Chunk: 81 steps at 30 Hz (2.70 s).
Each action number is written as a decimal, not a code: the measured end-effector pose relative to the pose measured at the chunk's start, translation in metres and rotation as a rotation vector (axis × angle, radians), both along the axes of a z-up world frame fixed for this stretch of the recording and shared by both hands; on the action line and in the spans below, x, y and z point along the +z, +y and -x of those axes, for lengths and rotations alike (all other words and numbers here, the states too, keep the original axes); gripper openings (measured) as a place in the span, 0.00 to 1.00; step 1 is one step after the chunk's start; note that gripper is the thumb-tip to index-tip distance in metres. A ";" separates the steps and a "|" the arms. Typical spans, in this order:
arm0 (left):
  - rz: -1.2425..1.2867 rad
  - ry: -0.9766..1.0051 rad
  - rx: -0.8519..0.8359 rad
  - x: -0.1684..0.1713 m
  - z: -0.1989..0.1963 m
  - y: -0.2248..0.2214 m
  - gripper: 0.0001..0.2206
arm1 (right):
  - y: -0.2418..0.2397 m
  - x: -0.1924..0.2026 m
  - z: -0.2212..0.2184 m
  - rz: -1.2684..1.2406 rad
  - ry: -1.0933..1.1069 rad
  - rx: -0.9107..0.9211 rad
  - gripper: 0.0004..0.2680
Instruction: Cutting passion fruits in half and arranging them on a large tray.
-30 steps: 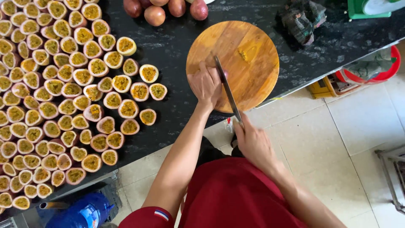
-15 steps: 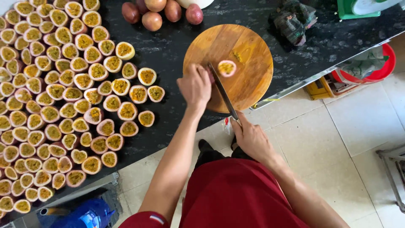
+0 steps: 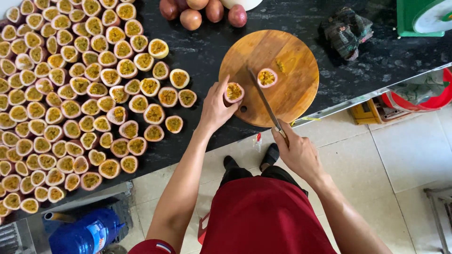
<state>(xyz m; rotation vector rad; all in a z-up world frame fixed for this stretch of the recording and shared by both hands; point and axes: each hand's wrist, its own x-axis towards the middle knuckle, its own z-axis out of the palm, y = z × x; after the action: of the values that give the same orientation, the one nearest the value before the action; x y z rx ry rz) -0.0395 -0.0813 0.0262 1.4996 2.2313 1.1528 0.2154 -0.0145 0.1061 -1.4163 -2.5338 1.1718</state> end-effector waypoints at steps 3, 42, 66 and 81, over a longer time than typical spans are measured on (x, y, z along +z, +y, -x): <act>0.020 -0.129 0.055 0.003 -0.003 0.009 0.32 | -0.002 0.012 -0.002 -0.144 0.057 0.059 0.17; 0.349 0.388 0.606 0.025 0.135 0.016 0.30 | 0.021 0.013 -0.023 -0.188 0.049 -0.100 0.18; -0.077 0.028 0.124 0.047 0.021 0.068 0.19 | 0.038 0.009 -0.033 0.351 -0.079 -0.214 0.18; -0.055 0.083 0.266 0.040 0.068 -0.026 0.28 | 0.081 -0.007 -0.046 0.377 0.019 -0.165 0.18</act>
<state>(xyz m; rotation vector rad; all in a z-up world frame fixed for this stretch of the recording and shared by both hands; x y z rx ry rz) -0.1075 -0.1071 0.0662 1.3213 2.5360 1.2543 0.2614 0.0667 0.0994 -1.6347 -2.2103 1.6835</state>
